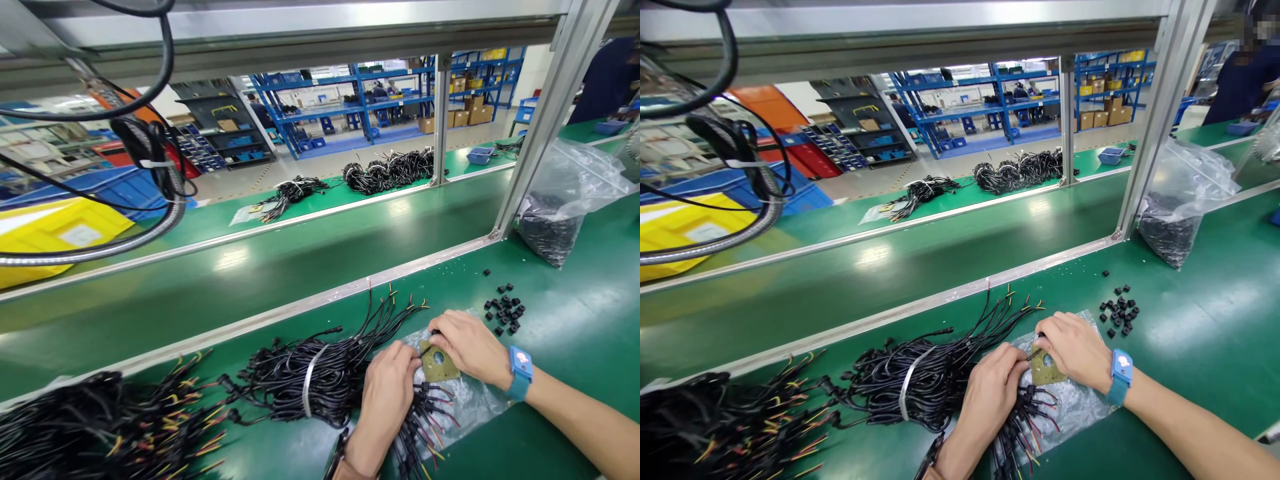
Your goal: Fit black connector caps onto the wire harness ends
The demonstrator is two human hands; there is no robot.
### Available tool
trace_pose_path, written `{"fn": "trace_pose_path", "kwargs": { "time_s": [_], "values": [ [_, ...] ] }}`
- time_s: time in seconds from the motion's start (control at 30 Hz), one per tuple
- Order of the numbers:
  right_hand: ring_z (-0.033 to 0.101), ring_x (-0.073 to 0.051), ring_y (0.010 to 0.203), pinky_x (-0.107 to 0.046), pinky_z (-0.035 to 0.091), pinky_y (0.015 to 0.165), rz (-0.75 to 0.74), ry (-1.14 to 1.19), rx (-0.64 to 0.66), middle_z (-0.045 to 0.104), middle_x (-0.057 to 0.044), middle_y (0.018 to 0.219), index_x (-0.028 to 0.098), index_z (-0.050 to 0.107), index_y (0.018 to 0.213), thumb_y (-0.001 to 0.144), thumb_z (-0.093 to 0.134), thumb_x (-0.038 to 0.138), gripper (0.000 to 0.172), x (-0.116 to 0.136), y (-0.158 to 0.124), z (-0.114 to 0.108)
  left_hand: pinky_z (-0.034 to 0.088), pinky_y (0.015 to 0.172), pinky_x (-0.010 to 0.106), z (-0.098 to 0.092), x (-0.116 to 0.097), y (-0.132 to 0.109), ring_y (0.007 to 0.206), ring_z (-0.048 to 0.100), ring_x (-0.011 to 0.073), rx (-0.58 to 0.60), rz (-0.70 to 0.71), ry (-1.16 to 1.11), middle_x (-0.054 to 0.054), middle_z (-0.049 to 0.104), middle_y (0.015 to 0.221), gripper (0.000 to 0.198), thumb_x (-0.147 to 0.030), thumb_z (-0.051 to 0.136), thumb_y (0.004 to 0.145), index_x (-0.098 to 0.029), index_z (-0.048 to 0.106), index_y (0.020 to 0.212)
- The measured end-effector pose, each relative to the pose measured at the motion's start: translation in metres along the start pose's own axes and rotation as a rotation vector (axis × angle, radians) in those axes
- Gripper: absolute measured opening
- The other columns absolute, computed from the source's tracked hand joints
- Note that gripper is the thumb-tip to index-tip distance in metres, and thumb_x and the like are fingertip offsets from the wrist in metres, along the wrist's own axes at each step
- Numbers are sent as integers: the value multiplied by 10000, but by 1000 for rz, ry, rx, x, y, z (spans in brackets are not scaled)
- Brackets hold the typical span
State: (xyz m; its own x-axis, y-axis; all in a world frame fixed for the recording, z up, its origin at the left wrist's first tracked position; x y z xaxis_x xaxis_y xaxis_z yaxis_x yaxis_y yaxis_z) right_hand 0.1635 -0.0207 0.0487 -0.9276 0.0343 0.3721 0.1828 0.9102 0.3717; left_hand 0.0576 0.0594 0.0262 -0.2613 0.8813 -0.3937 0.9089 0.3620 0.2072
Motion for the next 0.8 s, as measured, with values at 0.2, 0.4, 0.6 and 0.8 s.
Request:
{"fn": "trace_pose_path", "kwargs": {
  "time_s": [0.2, 0.4, 0.6, 0.8],
  "values": [
    [571, -218, 812, -334, 399, 718, 9, 16, 16, 648, -50, 900, 201, 566, 1033, 1081, 413, 283, 180, 1, 1, -1, 380, 603, 283, -3, -4, 1, 666, 583, 150, -23, 50, 89, 13, 597, 789, 267, -176, 414, 1014, -212, 560, 794],
    [569, -217, 857, -346, 425, 771, -87, 158, 119, 647, -54, 913, 199, 565, 981, 1073, 392, 303, 222, 17, 0, 1, 327, 556, 298, -3, -6, 3, 604, 577, 152, -53, 65, 149, -5, 583, 712, 281, -167, 418, 1018, -218, 520, 761],
    [570, -217, 864, -380, 444, 857, -120, 161, 200, 639, -54, 886, 196, 583, 934, 1064, 379, 318, 271, 25, -2, 8, 374, 593, 290, 0, -2, 2, 650, 614, 155, -33, 35, 75, -5, 621, 765, 242, -185, 405, 1027, -223, 524, 820],
    [579, -218, 856, -382, 445, 834, -113, 191, 124, 653, -58, 883, 198, 582, 921, 1062, 380, 318, 274, 23, -1, 1, 423, 639, 283, -5, 1, 2, 729, 642, 163, -22, 12, -31, -2, 635, 832, 112, -163, 447, 979, -223, 528, 931]
  ]
}}
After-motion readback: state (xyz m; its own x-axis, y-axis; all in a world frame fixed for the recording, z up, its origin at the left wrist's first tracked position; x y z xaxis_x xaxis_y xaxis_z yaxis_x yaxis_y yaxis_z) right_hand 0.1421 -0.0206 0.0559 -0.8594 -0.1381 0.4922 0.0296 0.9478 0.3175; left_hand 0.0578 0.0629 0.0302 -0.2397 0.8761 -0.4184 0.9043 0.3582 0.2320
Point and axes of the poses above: each hand's wrist, its own y-axis towards the middle knuckle, its own z-axis out of the palm, x = y × z, the point moved 9 cm from there along y, towards the middle knuckle
